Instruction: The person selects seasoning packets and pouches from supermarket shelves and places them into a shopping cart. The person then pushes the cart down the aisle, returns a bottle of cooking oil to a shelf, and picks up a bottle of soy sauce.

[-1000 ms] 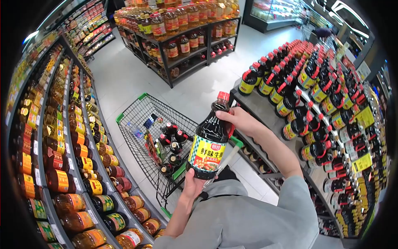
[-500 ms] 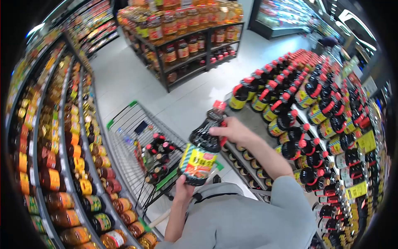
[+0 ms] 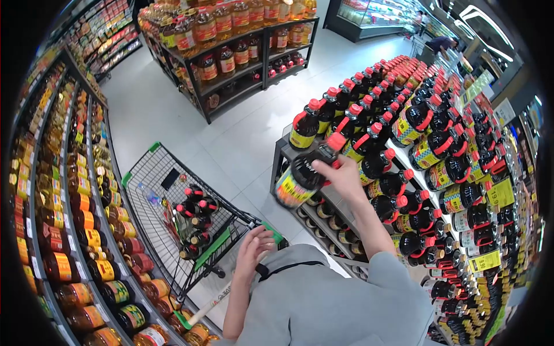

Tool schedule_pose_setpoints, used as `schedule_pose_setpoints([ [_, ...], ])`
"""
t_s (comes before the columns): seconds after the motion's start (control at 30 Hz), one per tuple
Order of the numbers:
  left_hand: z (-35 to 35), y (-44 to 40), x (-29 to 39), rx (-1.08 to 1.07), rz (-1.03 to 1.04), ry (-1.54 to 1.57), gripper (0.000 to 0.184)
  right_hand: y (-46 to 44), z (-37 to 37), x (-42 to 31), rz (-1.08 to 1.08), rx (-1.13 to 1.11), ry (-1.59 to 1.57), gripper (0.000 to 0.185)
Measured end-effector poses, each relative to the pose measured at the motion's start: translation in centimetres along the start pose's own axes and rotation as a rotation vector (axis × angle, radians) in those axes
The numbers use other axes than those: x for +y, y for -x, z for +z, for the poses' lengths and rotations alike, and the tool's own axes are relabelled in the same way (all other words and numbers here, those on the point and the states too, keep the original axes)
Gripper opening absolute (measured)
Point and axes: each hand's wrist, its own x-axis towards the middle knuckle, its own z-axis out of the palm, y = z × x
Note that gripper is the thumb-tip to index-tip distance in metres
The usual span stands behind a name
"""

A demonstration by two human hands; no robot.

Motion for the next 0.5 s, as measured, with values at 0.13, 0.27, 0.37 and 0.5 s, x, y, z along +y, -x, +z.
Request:
schedule_pose_setpoints([
  [0.13,-4.1,3.7,0.0,0.259,0.080,-0.281,0.035,-3.9,-1.5,2.9,-0.088,0.198,0.324,0.039],
  [0.27,-8.0,8.6,-0.9,0.533,0.147,-0.699,0.029,-8.3,-2.8,8.2,-0.097,0.298,0.446,0.045],
  [0.37,-9.5,11.8,-1.4,0.644,0.109,-0.906,0.026,-10.3,-2.9,10.2,-0.081,0.354,0.467,0.046],
  [0.5,-11.0,14.4,-2.5,0.700,-0.005,-0.988,0.025,-12.1,-2.5,11.2,-0.024,0.357,0.500,0.045],
])
